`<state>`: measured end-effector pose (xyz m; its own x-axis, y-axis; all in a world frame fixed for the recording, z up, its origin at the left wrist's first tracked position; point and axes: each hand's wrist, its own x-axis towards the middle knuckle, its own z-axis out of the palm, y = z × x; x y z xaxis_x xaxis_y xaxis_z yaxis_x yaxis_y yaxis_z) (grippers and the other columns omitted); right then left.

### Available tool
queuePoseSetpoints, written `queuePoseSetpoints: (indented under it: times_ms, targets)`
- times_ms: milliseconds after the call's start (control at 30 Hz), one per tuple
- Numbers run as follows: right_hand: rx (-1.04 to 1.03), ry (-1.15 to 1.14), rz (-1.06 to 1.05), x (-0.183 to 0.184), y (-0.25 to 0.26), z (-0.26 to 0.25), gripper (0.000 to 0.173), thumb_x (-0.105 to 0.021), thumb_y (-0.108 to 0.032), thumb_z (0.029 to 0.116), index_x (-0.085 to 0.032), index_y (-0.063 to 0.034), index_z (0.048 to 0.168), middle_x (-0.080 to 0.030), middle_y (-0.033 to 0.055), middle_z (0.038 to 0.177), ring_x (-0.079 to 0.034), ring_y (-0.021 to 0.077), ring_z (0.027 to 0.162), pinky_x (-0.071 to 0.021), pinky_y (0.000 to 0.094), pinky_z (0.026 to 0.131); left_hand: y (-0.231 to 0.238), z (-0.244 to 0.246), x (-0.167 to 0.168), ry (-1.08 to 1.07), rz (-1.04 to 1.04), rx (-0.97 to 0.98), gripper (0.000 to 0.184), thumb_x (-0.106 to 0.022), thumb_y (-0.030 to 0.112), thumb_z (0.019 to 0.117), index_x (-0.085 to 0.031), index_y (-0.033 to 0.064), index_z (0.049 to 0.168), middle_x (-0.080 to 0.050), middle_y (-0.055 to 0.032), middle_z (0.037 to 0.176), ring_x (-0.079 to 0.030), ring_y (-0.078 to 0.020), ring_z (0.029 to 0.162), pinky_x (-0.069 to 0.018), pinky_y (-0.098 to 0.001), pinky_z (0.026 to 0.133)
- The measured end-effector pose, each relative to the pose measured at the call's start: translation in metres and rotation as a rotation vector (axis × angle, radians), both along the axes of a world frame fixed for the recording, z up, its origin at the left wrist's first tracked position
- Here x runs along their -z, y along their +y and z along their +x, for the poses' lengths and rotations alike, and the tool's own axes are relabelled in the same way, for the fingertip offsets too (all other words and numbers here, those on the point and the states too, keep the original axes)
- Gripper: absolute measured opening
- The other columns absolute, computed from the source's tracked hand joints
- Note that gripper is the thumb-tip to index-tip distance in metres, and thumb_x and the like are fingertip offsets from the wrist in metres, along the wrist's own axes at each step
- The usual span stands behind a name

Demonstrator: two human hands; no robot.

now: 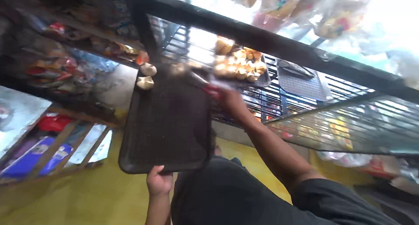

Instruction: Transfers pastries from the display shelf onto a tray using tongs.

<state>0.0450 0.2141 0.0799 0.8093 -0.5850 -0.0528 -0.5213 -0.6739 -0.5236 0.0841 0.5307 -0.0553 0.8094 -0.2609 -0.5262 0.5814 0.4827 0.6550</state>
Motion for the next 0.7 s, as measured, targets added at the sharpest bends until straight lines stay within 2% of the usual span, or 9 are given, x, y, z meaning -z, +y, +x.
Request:
queuePoseSetpoints:
  times_ms: [33,67,133,200,367,467,600,700]
  targets:
    - [0.038,-0.018,0.006,-0.008,-0.005,-0.02,0.032,-0.06,-0.026,0.1046,-0.066,-0.0133,0.133,-0.073,0.0145,0.096,-0.072,0.0301,0.078,-0.0603,0.0549,0.072,0.001,0.002,0.001,-0.004,-0.002,0.007,0.023,-0.044,0.007,0.0821,-0.062,0.0143,0.094,-0.074,-0.0009,0.086,-0.073,-0.0126,0.08,-0.0624,-0.0353,0.069]
    - [0.094,-0.024,-0.008,-0.015,-0.012,-0.039,0.034,-0.06,-0.024,0.1043,-0.065,-0.0137,0.137,-0.074,0.0163,0.098,-0.072,0.0329,0.081,-0.0589,0.0577,0.075,0.0,0.003,0.002,-0.003,-0.002,0.009,0.023,-0.044,0.007,0.0813,-0.062,0.0141,0.094,-0.074,-0.0014,0.087,-0.073,-0.0131,0.08,-0.0624,-0.0357,0.069]
    - [0.218,-0.016,-0.075,-0.021,-0.031,-0.066,0.032,-0.059,-0.024,0.1043,-0.066,-0.0069,0.131,-0.073,0.0198,0.096,-0.072,0.0379,0.084,-0.0566,0.0616,0.077,-0.001,0.006,0.001,0.003,0.021,0.011,0.024,-0.046,0.007,0.0793,-0.061,0.0138,0.096,-0.074,-0.0019,0.087,-0.073,-0.0135,0.081,-0.0622,-0.0361,0.07]
    - [0.313,-0.026,-0.119,-0.014,-0.052,-0.082,0.03,-0.059,-0.028,0.1038,-0.069,-0.0041,0.12,-0.072,0.0187,0.089,-0.07,0.0368,0.08,-0.0551,0.0607,0.074,-0.003,0.01,0.001,0.003,0.037,0.023,0.024,-0.045,0.007,0.0791,-0.06,0.0139,0.097,-0.073,-0.0023,0.088,-0.073,-0.0134,0.082,-0.062,-0.0367,0.071]
    - [0.371,-0.015,-0.102,-0.002,-0.072,-0.081,0.031,-0.059,-0.029,0.1039,-0.069,-0.0025,0.116,-0.071,0.0197,0.089,-0.071,0.0379,0.085,-0.0546,0.0609,0.078,-0.009,0.01,0.0,-0.009,0.067,0.03,0.025,-0.044,0.007,0.0794,-0.06,0.0132,0.098,-0.073,-0.0024,0.089,-0.072,-0.0135,0.083,-0.0618,-0.0373,0.072]
    - [0.402,0.015,-0.089,-0.009,-0.066,-0.084,0.033,-0.06,-0.032,0.1039,-0.067,-0.0042,0.12,-0.071,0.0186,0.091,-0.071,0.0367,0.086,-0.055,0.0593,0.078,-0.008,0.007,-0.001,-0.006,0.07,0.03,0.026,-0.045,0.006,0.0787,-0.06,0.0131,0.098,-0.073,-0.0027,0.088,-0.073,-0.0137,0.082,-0.062,-0.0373,0.071]
    - [0.376,0.044,-0.159,-0.032,-0.033,-0.096,0.036,-0.059,-0.031,0.1051,-0.064,-0.0026,0.128,-0.071,0.0226,0.095,-0.07,0.0416,0.085,-0.0542,0.0633,0.076,-0.009,0.0,-0.006,0.022,0.08,0.02,0.025,-0.045,0.005,0.0785,-0.059,0.0121,0.097,-0.073,-0.0033,0.087,-0.073,-0.0143,0.08,-0.0621,-0.0376,0.069]
    - [0.159,0.049,-0.068,-0.02,0.001,-0.06,0.034,-0.062,-0.026,0.1034,-0.064,-0.0021,0.128,-0.071,0.0217,0.097,-0.071,0.0396,0.087,-0.0558,0.0624,0.079,-0.008,-0.005,-0.005,0.048,0.082,-0.003,0.025,-0.045,0.004,0.0784,-0.057,0.0103,0.099,-0.072,-0.0043,0.087,-0.072,-0.0157,0.081,-0.0615,-0.0381,0.07]
